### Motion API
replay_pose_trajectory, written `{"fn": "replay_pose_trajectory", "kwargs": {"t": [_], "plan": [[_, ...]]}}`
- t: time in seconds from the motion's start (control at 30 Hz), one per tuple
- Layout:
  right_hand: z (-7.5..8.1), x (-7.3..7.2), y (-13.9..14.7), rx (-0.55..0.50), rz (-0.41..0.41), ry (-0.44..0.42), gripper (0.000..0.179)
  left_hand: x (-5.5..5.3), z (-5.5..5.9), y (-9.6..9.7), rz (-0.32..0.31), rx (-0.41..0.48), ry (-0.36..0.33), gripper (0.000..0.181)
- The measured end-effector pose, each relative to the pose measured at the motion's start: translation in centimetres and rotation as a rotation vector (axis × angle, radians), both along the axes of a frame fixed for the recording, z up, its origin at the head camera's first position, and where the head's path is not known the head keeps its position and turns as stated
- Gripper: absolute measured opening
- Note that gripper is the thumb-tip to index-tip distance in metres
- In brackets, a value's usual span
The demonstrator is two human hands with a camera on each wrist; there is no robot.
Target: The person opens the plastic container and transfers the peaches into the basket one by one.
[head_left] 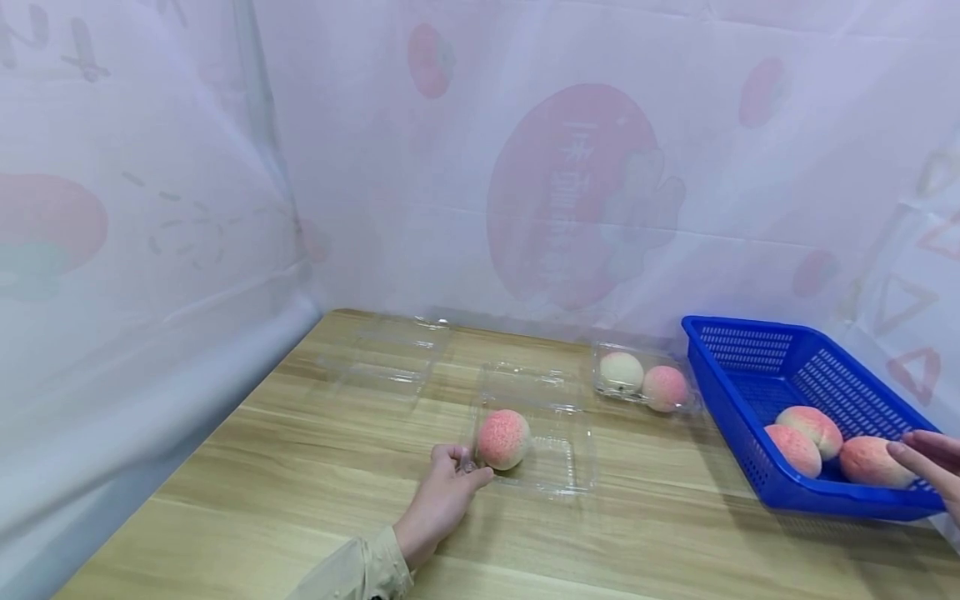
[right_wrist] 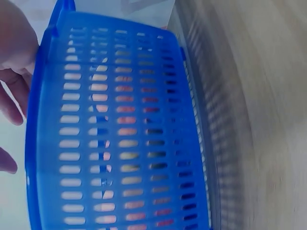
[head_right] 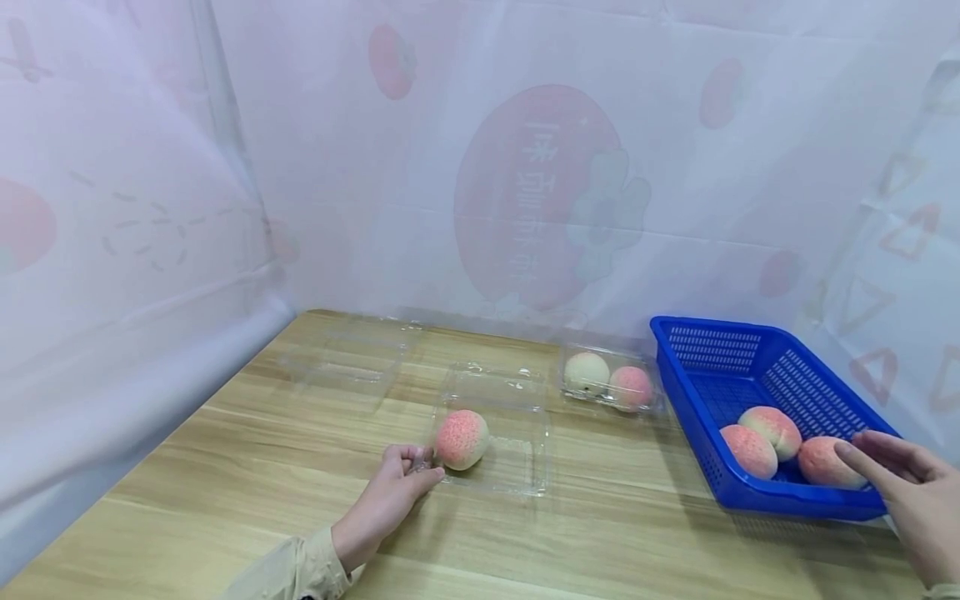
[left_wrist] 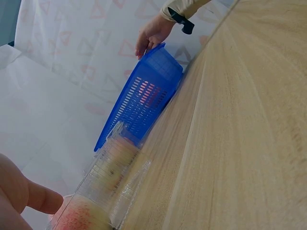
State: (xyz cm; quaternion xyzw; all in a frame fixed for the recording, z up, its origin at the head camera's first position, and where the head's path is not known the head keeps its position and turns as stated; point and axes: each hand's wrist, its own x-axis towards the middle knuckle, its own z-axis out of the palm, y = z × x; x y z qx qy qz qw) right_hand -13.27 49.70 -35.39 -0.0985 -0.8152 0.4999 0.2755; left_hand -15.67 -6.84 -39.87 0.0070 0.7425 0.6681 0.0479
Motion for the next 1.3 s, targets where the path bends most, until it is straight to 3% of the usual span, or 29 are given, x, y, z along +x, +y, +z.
{"fn": "replay_pose_trajectory", "kwargs": {"t": [0.17,0.3,0.53,0.67,0.77,1.0,1.13,1.3], "plan": [[1.0,0.2,-1.5,0.023,0.000,0.021,0.036,0.0,0.0,0.0,-0.009,0.006,-0.001,0.042],[2.2,0.4,-3.6,-0.018,0.017,0.083,0.035,0.0,0.1,-0.1,-0.016,0.009,-0.004,0.042],[3.5,0.9,-8.9,-0.258,0.165,0.238,0.029,0.0,0.1,-0.3,-0.017,-0.002,-0.013,0.043],[4.0,1.6,-12.4,-0.344,0.221,0.226,0.033,0.1,0.0,-0.4,-0.023,-0.006,-0.022,0.044],[4.4,2.0,-15.3,-0.323,0.236,0.186,0.040,0.2,0.1,-0.4,-0.029,-0.005,-0.021,0.045],[5.0,2.2,-21.6,-0.414,0.440,0.266,0.042,0.1,0.0,-0.3,-0.039,0.000,-0.014,0.045],[4.8,1.6,-25.1,-0.423,0.446,0.280,0.040,0.1,-0.1,-0.3,-0.034,0.012,-0.007,0.044],[3.5,1.1,-29.1,-0.425,0.446,0.219,0.039,0.1,-0.1,-0.4,-0.030,0.004,0.005,0.044]]}}
